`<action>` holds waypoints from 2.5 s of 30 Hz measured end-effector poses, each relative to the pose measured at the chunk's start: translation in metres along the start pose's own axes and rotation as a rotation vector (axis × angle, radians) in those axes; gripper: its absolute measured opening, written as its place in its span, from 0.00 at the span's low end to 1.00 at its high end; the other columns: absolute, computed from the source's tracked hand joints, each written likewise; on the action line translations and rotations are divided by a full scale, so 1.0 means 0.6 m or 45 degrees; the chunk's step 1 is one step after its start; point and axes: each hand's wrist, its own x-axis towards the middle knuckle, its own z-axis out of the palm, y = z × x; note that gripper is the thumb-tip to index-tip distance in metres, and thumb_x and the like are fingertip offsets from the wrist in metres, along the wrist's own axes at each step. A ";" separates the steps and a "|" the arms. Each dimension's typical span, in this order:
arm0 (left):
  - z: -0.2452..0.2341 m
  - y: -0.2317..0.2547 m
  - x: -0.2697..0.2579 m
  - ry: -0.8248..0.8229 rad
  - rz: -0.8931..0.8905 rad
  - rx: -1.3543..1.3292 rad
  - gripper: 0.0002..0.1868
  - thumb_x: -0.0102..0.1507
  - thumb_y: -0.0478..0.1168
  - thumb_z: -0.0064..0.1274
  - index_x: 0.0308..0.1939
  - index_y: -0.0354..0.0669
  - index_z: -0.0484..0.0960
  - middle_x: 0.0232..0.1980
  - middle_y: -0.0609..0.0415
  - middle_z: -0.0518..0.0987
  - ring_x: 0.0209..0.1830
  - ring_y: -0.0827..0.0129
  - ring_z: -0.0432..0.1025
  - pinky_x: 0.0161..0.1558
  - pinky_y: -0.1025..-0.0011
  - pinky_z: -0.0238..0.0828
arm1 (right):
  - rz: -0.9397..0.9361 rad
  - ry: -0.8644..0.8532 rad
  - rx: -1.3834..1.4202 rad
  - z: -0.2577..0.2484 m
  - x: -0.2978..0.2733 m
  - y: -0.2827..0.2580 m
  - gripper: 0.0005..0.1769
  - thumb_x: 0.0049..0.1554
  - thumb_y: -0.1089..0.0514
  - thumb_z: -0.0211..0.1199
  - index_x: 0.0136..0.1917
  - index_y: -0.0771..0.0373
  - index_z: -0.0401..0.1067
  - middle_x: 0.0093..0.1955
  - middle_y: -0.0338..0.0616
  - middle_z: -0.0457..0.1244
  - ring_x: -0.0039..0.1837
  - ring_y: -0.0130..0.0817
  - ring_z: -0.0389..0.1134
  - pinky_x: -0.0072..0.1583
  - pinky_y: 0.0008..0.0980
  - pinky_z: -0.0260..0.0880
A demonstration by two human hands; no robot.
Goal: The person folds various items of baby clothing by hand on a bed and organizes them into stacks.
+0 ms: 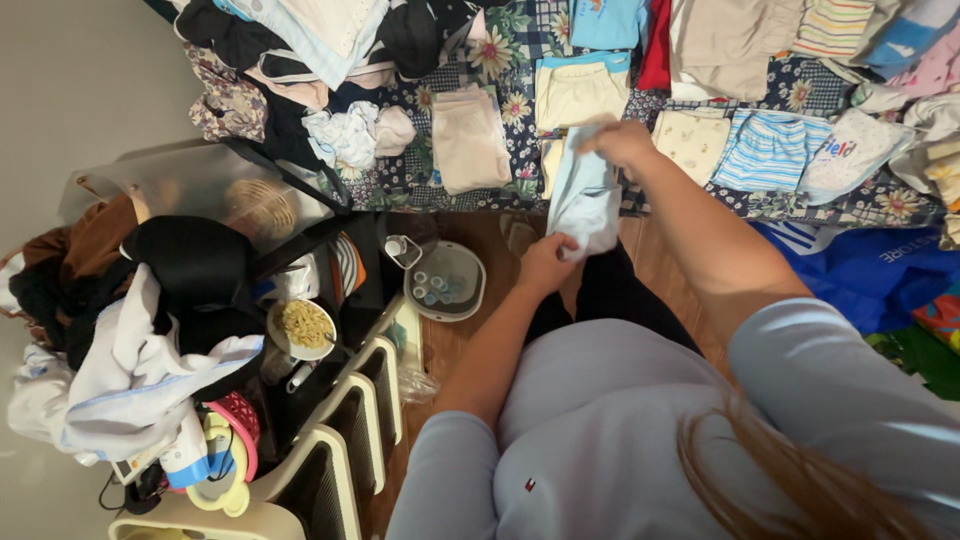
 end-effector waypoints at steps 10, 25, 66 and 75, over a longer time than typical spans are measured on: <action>0.006 -0.005 0.001 0.011 0.009 0.017 0.14 0.53 0.37 0.61 0.43 0.51 0.84 0.37 0.52 0.81 0.38 0.60 0.77 0.43 0.66 0.75 | -0.596 -0.063 0.183 -0.037 -0.024 -0.007 0.19 0.47 0.59 0.73 0.51 0.60 0.74 0.47 0.39 0.68 0.45 0.28 0.67 0.46 0.28 0.69; 0.021 -0.045 0.013 -0.218 -0.008 -0.580 0.18 0.57 0.27 0.54 0.49 0.44 0.87 0.38 0.57 0.80 0.37 0.74 0.71 0.42 0.76 0.69 | -0.251 -0.026 0.207 -0.035 -0.111 0.179 0.32 0.54 0.57 0.72 0.68 0.64 0.65 0.54 0.51 0.64 0.53 0.39 0.64 0.51 0.37 0.64; -0.058 0.067 -0.014 0.246 0.757 0.591 0.11 0.50 0.34 0.60 0.36 0.50 0.85 0.38 0.53 0.78 0.44 0.53 0.72 0.48 0.54 0.66 | -0.918 0.100 -0.604 -0.011 -0.278 0.164 0.25 0.44 0.67 0.67 0.56 0.58 0.80 0.48 0.52 0.66 0.49 0.53 0.69 0.56 0.43 0.71; -0.093 0.130 -0.048 0.360 0.938 0.159 0.13 0.49 0.34 0.66 0.36 0.49 0.81 0.39 0.52 0.74 0.44 0.52 0.71 0.46 0.58 0.68 | -1.251 0.438 -0.224 -0.023 -0.322 0.127 0.21 0.45 0.73 0.64 0.51 0.57 0.82 0.44 0.47 0.64 0.48 0.44 0.68 0.50 0.36 0.70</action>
